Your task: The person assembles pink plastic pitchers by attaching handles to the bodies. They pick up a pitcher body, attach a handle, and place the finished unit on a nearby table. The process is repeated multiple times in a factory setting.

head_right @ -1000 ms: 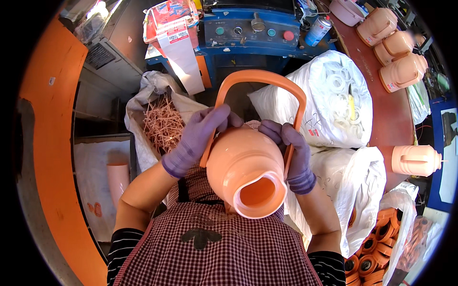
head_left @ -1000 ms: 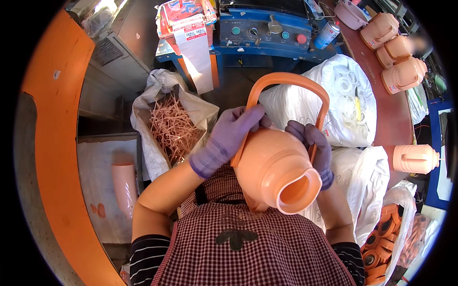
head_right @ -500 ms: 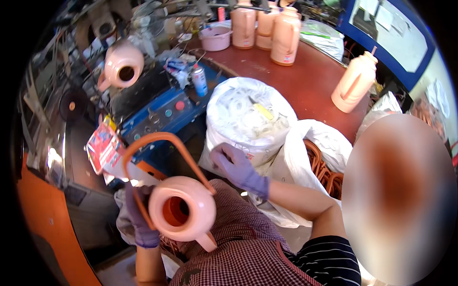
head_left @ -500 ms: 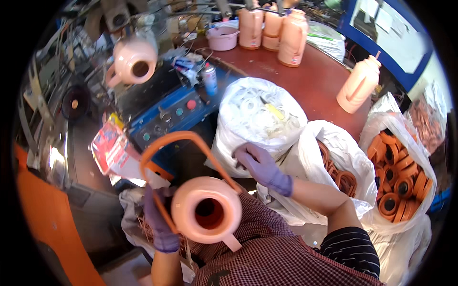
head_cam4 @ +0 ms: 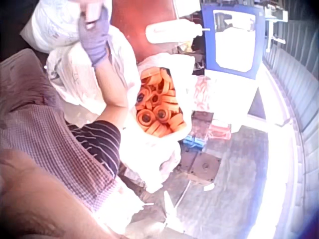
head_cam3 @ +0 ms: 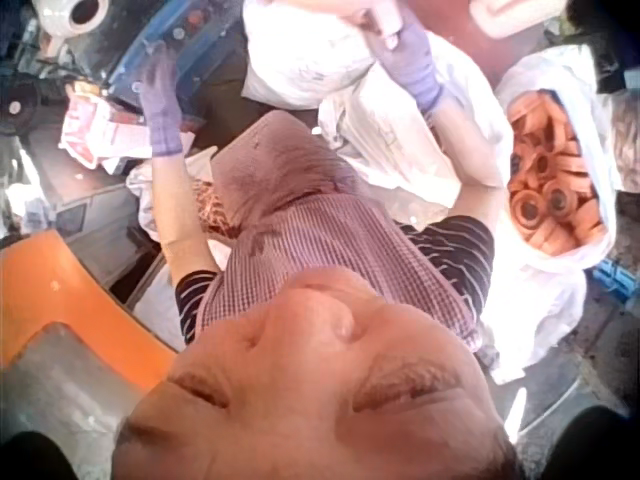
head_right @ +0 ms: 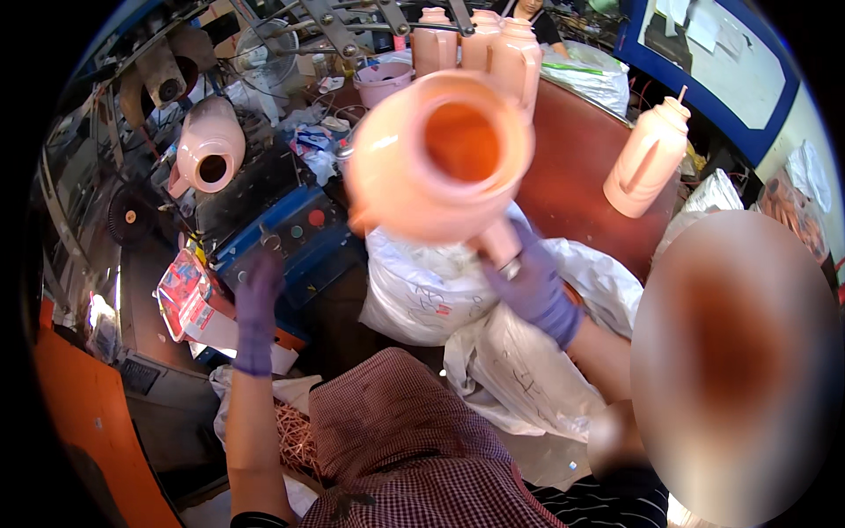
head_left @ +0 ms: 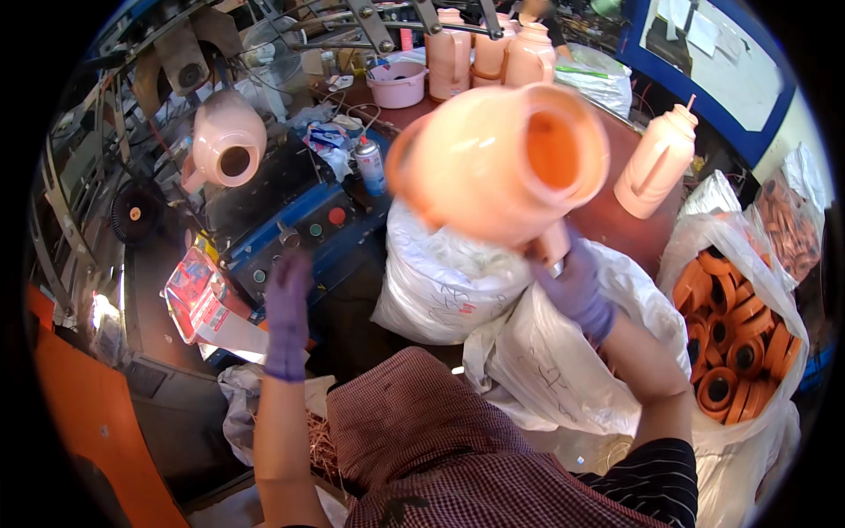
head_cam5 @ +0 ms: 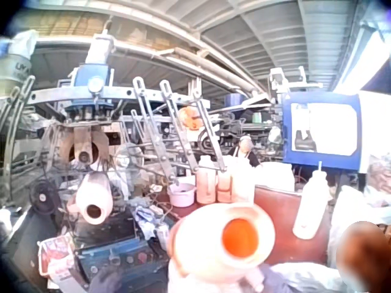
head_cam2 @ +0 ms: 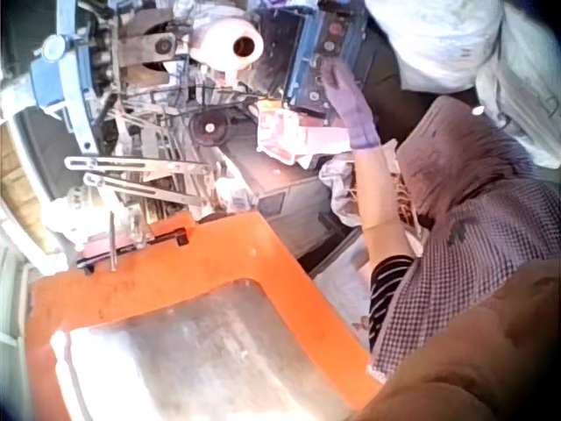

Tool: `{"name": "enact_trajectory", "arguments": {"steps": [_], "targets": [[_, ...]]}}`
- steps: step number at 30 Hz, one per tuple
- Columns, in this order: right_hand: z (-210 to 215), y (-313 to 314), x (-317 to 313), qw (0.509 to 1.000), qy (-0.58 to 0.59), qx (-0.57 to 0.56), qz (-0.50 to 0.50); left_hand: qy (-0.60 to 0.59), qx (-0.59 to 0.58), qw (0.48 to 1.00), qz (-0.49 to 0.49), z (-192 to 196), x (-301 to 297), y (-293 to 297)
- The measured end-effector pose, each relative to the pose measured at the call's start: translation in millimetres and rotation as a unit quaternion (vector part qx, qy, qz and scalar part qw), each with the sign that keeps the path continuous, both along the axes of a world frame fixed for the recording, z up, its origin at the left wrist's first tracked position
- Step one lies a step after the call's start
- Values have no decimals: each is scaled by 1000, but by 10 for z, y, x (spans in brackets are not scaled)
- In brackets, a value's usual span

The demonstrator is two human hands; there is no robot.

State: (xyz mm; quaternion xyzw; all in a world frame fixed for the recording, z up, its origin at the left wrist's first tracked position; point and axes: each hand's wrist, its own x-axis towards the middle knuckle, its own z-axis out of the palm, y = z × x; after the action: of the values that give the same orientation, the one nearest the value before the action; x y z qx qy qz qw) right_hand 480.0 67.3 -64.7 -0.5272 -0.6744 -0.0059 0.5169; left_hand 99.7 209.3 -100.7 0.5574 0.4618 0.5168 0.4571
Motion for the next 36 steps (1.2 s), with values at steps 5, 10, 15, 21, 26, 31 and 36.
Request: {"name": "enact_trajectory", "arguments": {"steps": [5, 10, 15, 21, 26, 31, 36], "targets": [[94, 994, 1020, 987, -3, 14, -162, 113, -118, 986, -23, -1321, -754, -768], [-320, 2477, 2044, 954, -21, -170, -248, 202, -218, 914, 278, -2304, -1901, -2109], [-877, 3400, 3704, 917, -275, -226, -181, 342, -337, 781, 401, -2809, -2421, -3239], [-1056, 4063, 3314, 907, -294, -284, -103, 265, -518, 639, 503, -3308, -2404, -4715], [-1092, 4026, 3168, 909, -281, -302, -63, 262, -548, 592, 530, -3241, -2720, -4896], [-885, 3695, 3025, 924, -256, -285, 1, 460, -506, 536, 495, -3234, -3508, -5045], [-706, 3254, 2321, 967, -22, -253, -8, 606, -446, 553, 357, -3314, -4492, -4582]]}}
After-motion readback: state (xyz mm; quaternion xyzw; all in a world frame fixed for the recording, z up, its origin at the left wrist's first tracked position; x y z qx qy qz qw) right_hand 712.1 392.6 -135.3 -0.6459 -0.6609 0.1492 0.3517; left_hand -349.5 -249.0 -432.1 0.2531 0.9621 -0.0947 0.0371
